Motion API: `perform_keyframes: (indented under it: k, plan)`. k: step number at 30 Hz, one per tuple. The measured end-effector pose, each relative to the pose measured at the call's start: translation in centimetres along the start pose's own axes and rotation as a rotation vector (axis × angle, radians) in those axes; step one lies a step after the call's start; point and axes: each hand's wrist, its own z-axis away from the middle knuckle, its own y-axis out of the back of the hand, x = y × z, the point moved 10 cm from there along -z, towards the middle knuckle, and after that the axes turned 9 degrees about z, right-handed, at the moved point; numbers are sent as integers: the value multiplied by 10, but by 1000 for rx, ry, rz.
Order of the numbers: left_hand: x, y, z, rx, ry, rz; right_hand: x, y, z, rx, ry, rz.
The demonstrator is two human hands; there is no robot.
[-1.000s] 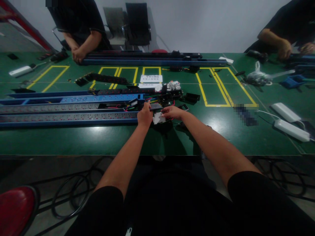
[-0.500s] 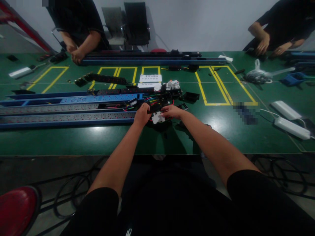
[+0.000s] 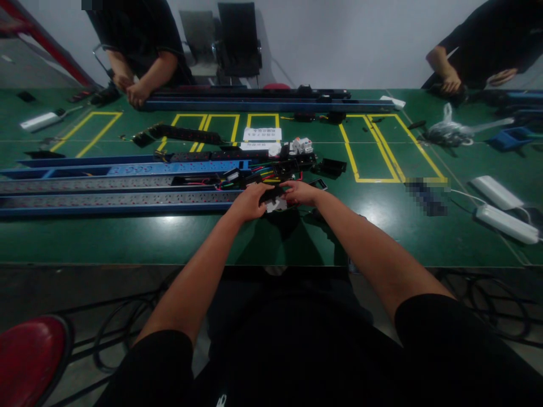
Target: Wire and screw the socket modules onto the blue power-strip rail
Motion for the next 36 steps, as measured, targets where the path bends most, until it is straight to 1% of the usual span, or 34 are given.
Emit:
perform_keyframes:
  k: [3, 5, 8, 11, 15, 17, 20, 22, 24, 25, 27, 30, 32, 36]
  plan:
    - [4, -12, 2, -21, -13, 33, 1, 2, -3, 18, -3, 24]
    - [3, -18, 1, -9, -9, 54, 0, 5, -4, 42, 9, 43]
    - [-7, -24, -3, 29, 37, 63, -3, 9, -2, 100, 23, 82]
    - [-18, -26, -11, 51, 83, 99, -7, 13, 0, 153, 33, 141]
    - [-24, -30, -24, -3, 105, 195, -19, 21, 3, 236, 64, 247]
    - [-25, -33, -30, -42, 118, 202, -27, 25, 7, 283, 93, 311]
    - [-30, -36, -36, -98, 165, 166, -35, 32, 23, 375, 151, 397]
    - [-31, -37, -37, -121, 182, 151, -39, 35, 41, 465, 217, 473]
    - [-31, -36, -38, -125, 190, 148, -42, 30, 61, 523, 309, 616]
    - [-31, -35, -38, -124, 196, 151, -42, 23, 69, 520, 346, 705]
    - [-32, -33, -38, -124, 221, 155, -35, 8, 77, 458, 367, 866]
    - [-32, -31, -36, -141, 248, 138, -21, -6, 76, 366, 317, 968]
    - [-31, -31, -36, -157, 246, 120, -17, -8, 73, 365, 290, 979]
    - [-30, -32, -37, -188, 239, 113, -17, -2, 65, 436, 225, 984]
